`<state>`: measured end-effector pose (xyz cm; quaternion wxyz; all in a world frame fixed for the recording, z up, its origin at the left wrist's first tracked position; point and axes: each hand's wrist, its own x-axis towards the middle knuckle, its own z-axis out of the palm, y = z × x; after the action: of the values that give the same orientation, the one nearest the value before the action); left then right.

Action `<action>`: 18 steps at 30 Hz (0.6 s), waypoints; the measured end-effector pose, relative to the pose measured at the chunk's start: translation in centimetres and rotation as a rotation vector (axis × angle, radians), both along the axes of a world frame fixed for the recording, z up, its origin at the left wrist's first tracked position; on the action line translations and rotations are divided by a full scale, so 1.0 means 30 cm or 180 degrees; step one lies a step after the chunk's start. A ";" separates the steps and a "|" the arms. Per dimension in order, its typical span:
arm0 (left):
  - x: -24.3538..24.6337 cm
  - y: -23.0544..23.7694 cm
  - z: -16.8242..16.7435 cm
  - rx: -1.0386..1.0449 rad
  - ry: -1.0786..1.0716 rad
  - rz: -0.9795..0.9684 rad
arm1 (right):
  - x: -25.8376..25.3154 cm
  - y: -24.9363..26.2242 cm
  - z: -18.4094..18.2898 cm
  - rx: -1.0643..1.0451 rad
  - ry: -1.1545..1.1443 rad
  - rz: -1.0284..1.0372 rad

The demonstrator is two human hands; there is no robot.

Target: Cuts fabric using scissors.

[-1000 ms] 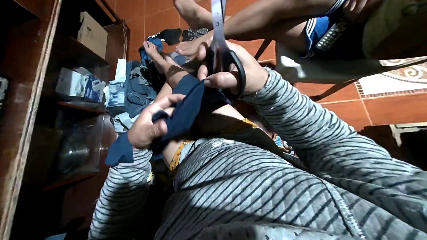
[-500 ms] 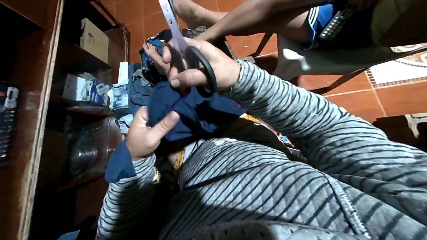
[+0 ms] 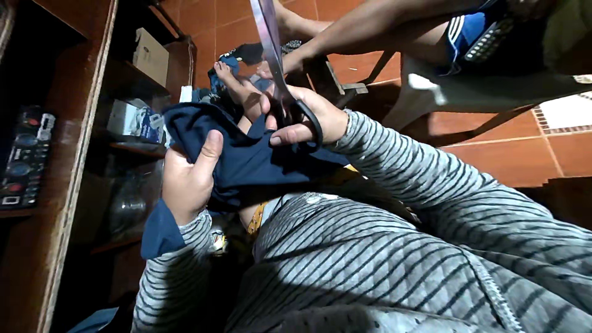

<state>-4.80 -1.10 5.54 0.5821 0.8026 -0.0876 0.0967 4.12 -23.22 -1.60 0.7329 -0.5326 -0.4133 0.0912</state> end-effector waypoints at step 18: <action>0.022 0.024 0.048 -0.0496 -0.0311 -0.0032 | 0.016 -0.017 -0.044 0.0233 -0.0123 0.0260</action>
<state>-4.14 -0.39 6.97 0.6382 0.7488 -0.1122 0.1394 4.59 -23.73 -2.92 0.7395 -0.4898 -0.4518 0.0956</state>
